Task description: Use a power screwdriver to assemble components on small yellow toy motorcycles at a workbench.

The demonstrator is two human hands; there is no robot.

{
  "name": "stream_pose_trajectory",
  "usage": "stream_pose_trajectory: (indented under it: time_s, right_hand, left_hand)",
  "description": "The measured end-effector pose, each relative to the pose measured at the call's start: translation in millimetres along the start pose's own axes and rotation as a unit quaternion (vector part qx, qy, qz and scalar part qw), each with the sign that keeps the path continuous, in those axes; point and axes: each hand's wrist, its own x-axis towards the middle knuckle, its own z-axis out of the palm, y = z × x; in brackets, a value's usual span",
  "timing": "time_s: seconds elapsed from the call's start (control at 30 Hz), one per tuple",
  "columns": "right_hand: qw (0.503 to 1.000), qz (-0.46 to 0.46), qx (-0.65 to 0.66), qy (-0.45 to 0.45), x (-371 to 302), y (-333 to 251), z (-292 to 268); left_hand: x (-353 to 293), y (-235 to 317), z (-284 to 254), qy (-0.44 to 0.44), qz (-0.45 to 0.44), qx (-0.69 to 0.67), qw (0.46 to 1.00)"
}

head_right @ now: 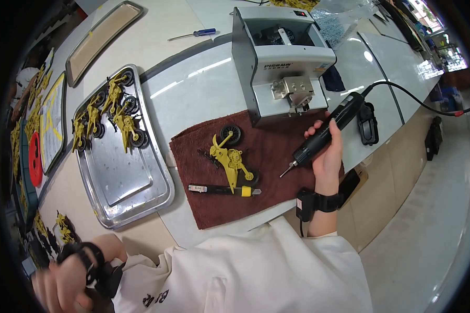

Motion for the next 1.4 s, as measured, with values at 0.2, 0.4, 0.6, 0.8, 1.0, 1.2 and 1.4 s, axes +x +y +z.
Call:
stream_pose_trajectory:
  time_s: [0.2,0.4,0.6,0.8,1.0,1.2,1.4]
  right_hand:
    - [0.990,-0.041,0.106,-0.081,-6,-14,-4]
    - [0.931,-0.300,0.026,-0.204,-29,-64,69]
    - [0.867,-0.442,-0.146,-0.180,-10,-81,117]
    - [0.862,-0.462,-0.119,-0.171,14,-61,136]
    - [0.881,-0.414,-0.149,-0.173,10,-63,136]
    - [0.889,-0.310,-0.061,-0.332,-55,-50,113]
    - [0.858,-0.258,-0.071,-0.439,-94,-9,107]
  left_hand:
    - [-71,-118,-4,0.117,-0.448,0.504,0.729]
    - [-95,-166,18,0.027,-0.540,0.575,0.614]
    - [-109,-181,15,-0.019,-0.556,0.610,0.565]
    - [-112,-185,15,0.014,-0.541,0.618,0.570]
    - [-108,-184,12,0.053,-0.544,0.607,0.576]
    - [-114,-186,10,0.029,-0.528,0.629,0.569]
    - [-119,-186,12,0.035,-0.517,0.642,0.565]
